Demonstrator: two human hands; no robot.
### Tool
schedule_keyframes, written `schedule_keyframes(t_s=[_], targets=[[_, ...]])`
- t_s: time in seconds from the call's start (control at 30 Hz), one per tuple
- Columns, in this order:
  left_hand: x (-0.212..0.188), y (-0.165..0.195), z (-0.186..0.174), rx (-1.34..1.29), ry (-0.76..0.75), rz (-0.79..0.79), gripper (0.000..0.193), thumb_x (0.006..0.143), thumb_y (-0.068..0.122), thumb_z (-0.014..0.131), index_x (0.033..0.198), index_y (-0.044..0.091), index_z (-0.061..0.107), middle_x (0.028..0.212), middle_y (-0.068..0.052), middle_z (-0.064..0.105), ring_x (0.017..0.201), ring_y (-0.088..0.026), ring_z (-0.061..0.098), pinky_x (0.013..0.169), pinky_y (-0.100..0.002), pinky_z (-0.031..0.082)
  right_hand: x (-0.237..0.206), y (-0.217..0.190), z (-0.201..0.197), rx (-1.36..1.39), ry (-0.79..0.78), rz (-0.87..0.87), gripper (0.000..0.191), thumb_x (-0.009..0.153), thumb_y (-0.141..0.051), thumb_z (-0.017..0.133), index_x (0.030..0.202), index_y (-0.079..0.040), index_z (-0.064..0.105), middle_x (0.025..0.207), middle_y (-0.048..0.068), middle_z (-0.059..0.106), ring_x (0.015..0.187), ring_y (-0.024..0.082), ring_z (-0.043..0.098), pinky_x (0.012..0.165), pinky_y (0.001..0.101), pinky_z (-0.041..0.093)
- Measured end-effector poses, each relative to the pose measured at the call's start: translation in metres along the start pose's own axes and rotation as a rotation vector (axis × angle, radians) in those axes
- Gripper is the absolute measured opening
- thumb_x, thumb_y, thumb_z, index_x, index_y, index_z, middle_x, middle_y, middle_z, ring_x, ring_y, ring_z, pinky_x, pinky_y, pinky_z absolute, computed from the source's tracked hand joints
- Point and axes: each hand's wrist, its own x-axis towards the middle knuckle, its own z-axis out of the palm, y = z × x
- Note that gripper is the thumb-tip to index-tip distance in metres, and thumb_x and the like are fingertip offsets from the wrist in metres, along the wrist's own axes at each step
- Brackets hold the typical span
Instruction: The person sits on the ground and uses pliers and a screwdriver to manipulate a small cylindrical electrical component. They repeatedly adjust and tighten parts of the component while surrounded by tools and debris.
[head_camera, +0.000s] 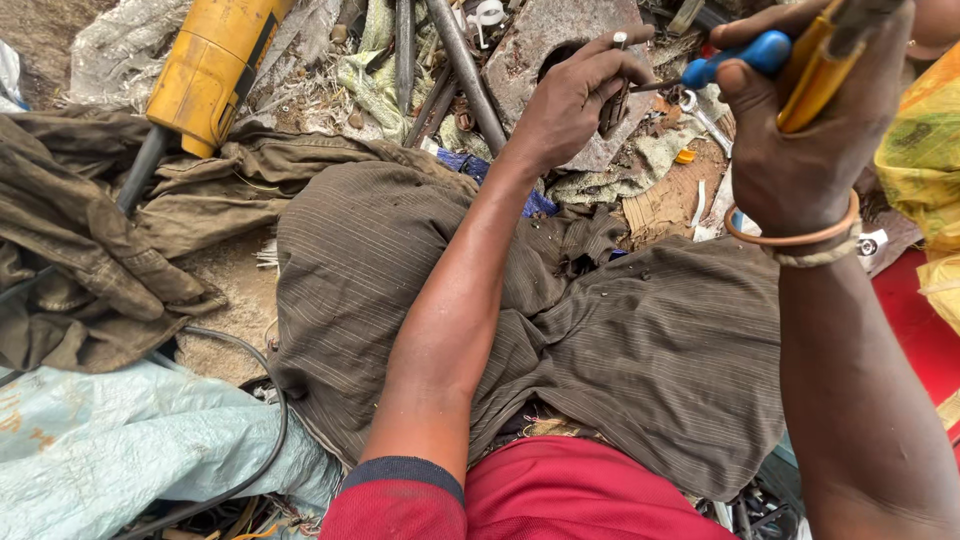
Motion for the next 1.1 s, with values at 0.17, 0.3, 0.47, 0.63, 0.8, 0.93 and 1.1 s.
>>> schedule_keyframes(t_s=[0.17,0.3,0.47,0.63,0.8,0.93,1.1], targets=[[0.001,-0.004,0.001,0.081,0.005,0.024,0.028,0.106,0.007,0.054,0.11,0.024,0.076,0.149,0.013,0.058,0.124,-0.013,0.069,0.103,-0.029,0.057,0.005,-0.003,0.004,-0.038,-0.058,0.015,0.038,0.11,0.01,0.063,0.137,0.001,0.038,0.121,0.014,0.063,0.115,0.022,0.066,0.103,0.0285,0.058],[0.001,-0.005,0.002,0.087,0.027,0.039,0.027,0.104,0.009,0.056,0.11,0.023,0.078,0.148,0.012,0.057,0.125,-0.014,0.068,0.105,-0.031,0.055,0.008,-0.005,0.004,-0.071,-0.086,0.019,0.038,0.111,0.011,0.064,0.137,0.002,0.038,0.12,0.014,0.063,0.115,0.021,0.066,0.102,0.0274,0.056],[0.001,-0.002,0.002,0.108,0.019,0.045,0.022,0.104,0.013,0.058,0.111,0.022,0.077,0.148,0.013,0.058,0.123,-0.013,0.069,0.102,-0.03,0.057,0.016,-0.003,0.01,-0.079,-0.097,0.013,0.032,0.108,0.011,0.064,0.128,0.0,0.042,0.12,0.013,0.066,0.112,0.019,0.067,0.099,0.026,0.058],[0.002,-0.003,0.002,0.111,0.004,-0.063,0.019,0.104,0.017,0.06,0.109,0.023,0.077,0.146,0.014,0.06,0.11,-0.01,0.074,0.096,-0.03,0.059,0.018,-0.001,0.01,-0.137,-0.109,-0.057,0.033,0.11,0.01,0.066,0.131,0.001,0.042,0.122,0.015,0.069,0.114,0.02,0.071,0.099,0.0273,0.062],[0.002,-0.007,0.003,0.119,0.04,0.112,0.018,0.103,0.014,0.061,0.11,0.02,0.076,0.146,0.012,0.057,0.115,-0.013,0.072,0.098,-0.031,0.058,0.015,0.0,0.007,-0.174,-0.133,-0.071,0.032,0.11,0.008,0.066,0.131,0.001,0.043,0.123,0.015,0.068,0.114,0.021,0.071,0.098,0.0276,0.061],[0.002,-0.005,0.002,0.165,0.026,0.034,0.019,0.103,0.016,0.061,0.111,0.022,0.078,0.143,0.014,0.062,0.112,-0.011,0.073,0.1,-0.032,0.06,0.014,0.004,0.013,-0.159,-0.116,-0.086,0.03,0.108,0.007,0.065,0.126,-0.002,0.043,0.119,0.014,0.066,0.113,0.021,0.07,0.094,0.0261,0.059],[0.0,0.002,-0.003,0.202,0.054,0.191,0.021,0.099,0.01,0.068,0.117,0.018,0.076,0.144,-0.001,0.058,0.117,-0.019,0.068,0.103,-0.039,0.056,0.013,0.017,0.017,-0.11,-0.132,-0.093,0.03,0.11,0.009,0.063,0.127,0.0,0.041,0.12,0.015,0.066,0.117,0.021,0.07,0.098,0.0268,0.06]])
